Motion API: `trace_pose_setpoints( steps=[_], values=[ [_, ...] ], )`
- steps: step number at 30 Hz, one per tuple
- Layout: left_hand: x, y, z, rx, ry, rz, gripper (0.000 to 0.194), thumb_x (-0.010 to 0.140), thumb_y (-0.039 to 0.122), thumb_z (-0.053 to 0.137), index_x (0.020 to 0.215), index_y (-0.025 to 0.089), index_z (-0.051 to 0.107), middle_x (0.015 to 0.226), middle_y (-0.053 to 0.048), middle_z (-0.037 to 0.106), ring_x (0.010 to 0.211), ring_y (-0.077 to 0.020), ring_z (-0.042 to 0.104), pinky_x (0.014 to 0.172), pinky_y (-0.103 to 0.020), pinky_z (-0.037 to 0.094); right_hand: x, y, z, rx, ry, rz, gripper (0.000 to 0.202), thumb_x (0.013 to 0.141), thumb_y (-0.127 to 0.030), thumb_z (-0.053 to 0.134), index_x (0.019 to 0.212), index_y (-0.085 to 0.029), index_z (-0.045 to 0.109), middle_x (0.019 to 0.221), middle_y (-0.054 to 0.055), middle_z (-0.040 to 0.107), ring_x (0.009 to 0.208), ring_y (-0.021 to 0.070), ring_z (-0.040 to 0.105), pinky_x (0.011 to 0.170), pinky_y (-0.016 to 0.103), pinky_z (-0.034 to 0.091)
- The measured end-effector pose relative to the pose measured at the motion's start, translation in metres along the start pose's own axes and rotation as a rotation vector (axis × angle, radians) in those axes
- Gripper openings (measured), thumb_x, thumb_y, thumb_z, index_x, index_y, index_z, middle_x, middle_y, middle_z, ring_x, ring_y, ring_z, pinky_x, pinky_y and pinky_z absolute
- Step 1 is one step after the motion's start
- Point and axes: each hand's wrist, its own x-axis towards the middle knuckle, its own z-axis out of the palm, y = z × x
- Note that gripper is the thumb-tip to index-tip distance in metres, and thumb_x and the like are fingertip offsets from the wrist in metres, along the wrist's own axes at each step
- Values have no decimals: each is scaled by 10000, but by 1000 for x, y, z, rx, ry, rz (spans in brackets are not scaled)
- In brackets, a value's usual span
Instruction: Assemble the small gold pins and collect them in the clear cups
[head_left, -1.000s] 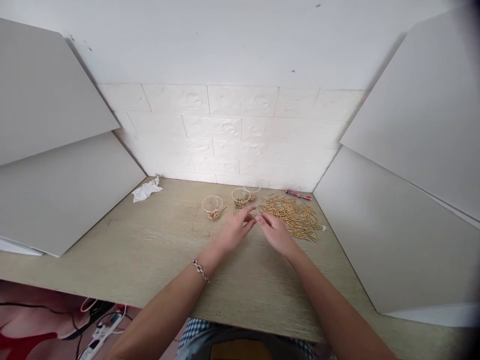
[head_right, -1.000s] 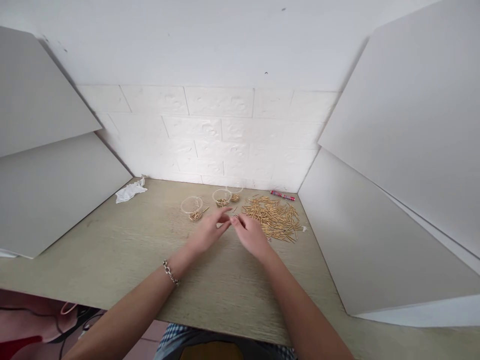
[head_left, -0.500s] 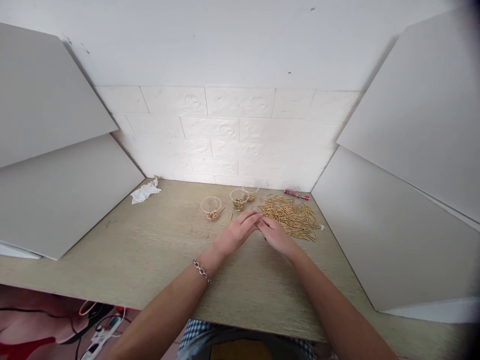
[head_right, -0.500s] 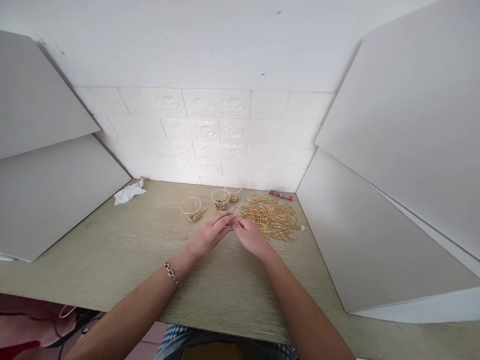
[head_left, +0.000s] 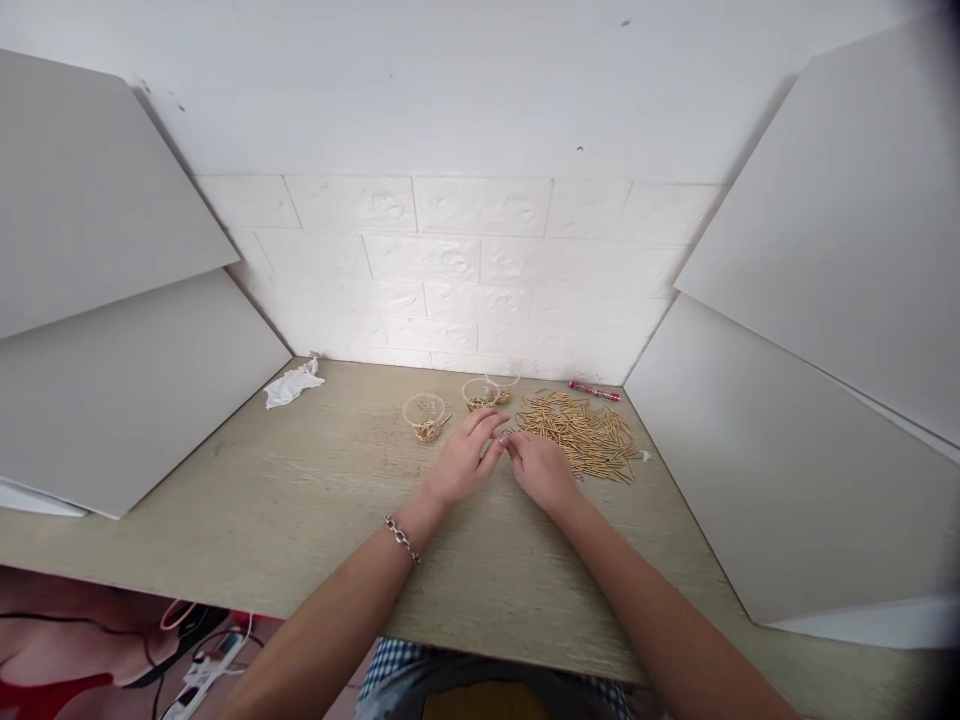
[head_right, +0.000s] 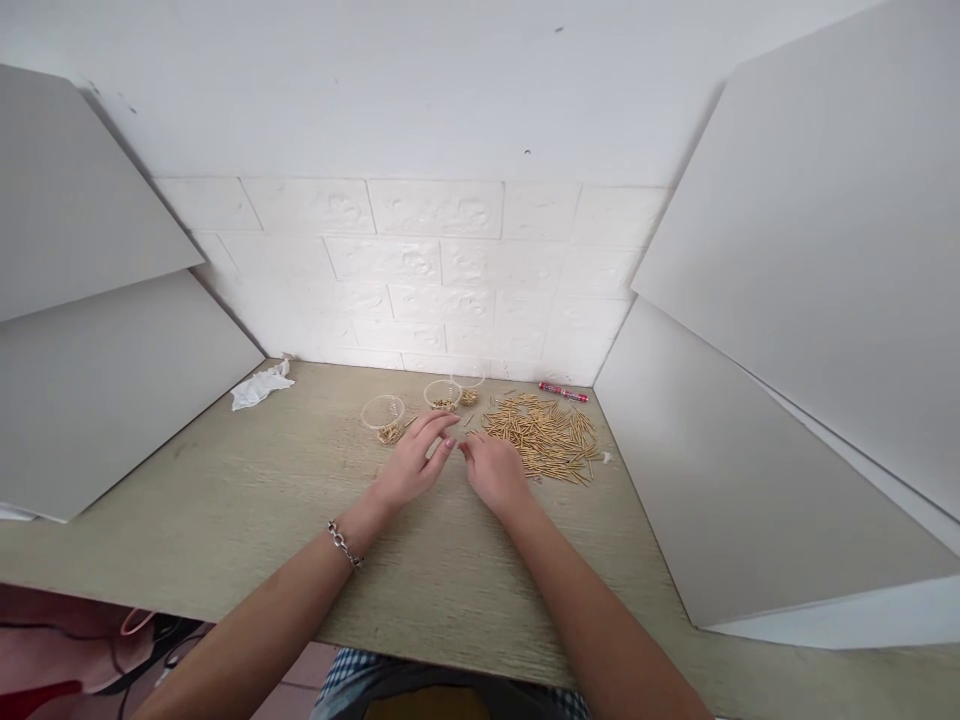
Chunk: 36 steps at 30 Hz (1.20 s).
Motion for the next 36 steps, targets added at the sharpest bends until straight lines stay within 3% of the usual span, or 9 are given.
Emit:
trace_pose_setpoints(
  steps=[14, 17, 20, 22, 25, 33, 36],
  values=[
    [2, -1, 0, -52, 31, -16, 273, 912, 249, 351, 1041, 150, 571, 1046, -96, 587, 1047, -174, 520, 922, -336, 432, 3, -3, 6, -53, 8, 6, 282, 894, -236, 343, 814, -173, 606, 836, 74, 658, 752, 195, 582, 673, 300, 312],
    [4, -1, -1, -93, 60, -77, 281, 913, 274, 349, 1023, 152, 577, 1040, -96, 589, 1032, -178, 522, 910, -330, 423, 3, -2, 4, 159, 96, 77, 318, 899, -290, 317, 733, -174, 562, 734, 56, 621, 661, 163, 535, 619, 272, 312],
    [7, 1, -4, -181, 54, -239, 309, 911, 332, 338, 941, 154, 589, 918, -74, 613, 870, -168, 572, 811, -308, 453, 1, -1, -1, 510, 218, 179, 401, 896, -418, 264, 610, -192, 429, 576, 6, 482, 564, 142, 439, 542, 250, 296],
    [9, 3, -6, -250, -11, -344, 345, 908, 368, 325, 870, 150, 589, 798, -47, 613, 738, -152, 574, 725, -285, 460, 0, 0, -5, 708, 266, 212, 430, 875, -505, 258, 580, -203, 340, 542, -16, 386, 533, 133, 379, 517, 248, 282],
    [11, 6, -8, -328, -126, -396, 388, 904, 388, 304, 799, 148, 590, 727, -29, 599, 688, -143, 557, 680, -266, 448, -2, 1, -8, 896, 281, 227, 462, 847, -591, 249, 585, -213, 295, 542, -25, 314, 511, 127, 320, 497, 255, 267],
    [11, 15, -6, -354, -232, -346, 170, 770, 314, 548, 771, 155, 610, 731, -8, 599, 662, -123, 508, 621, -231, 425, -3, 2, -5, 987, 285, 185, 491, 835, -625, 257, 580, -208, 308, 547, -24, 314, 515, 117, 311, 498, 256, 276],
    [12, 19, -7, -363, -257, -314, 169, 784, 293, 535, 746, 155, 625, 701, -4, 598, 638, -113, 502, 605, -221, 415, -3, 0, -6, 992, 285, 179, 482, 842, -609, 262, 580, -207, 311, 551, -23, 316, 521, 116, 312, 500, 253, 279]
  ],
)
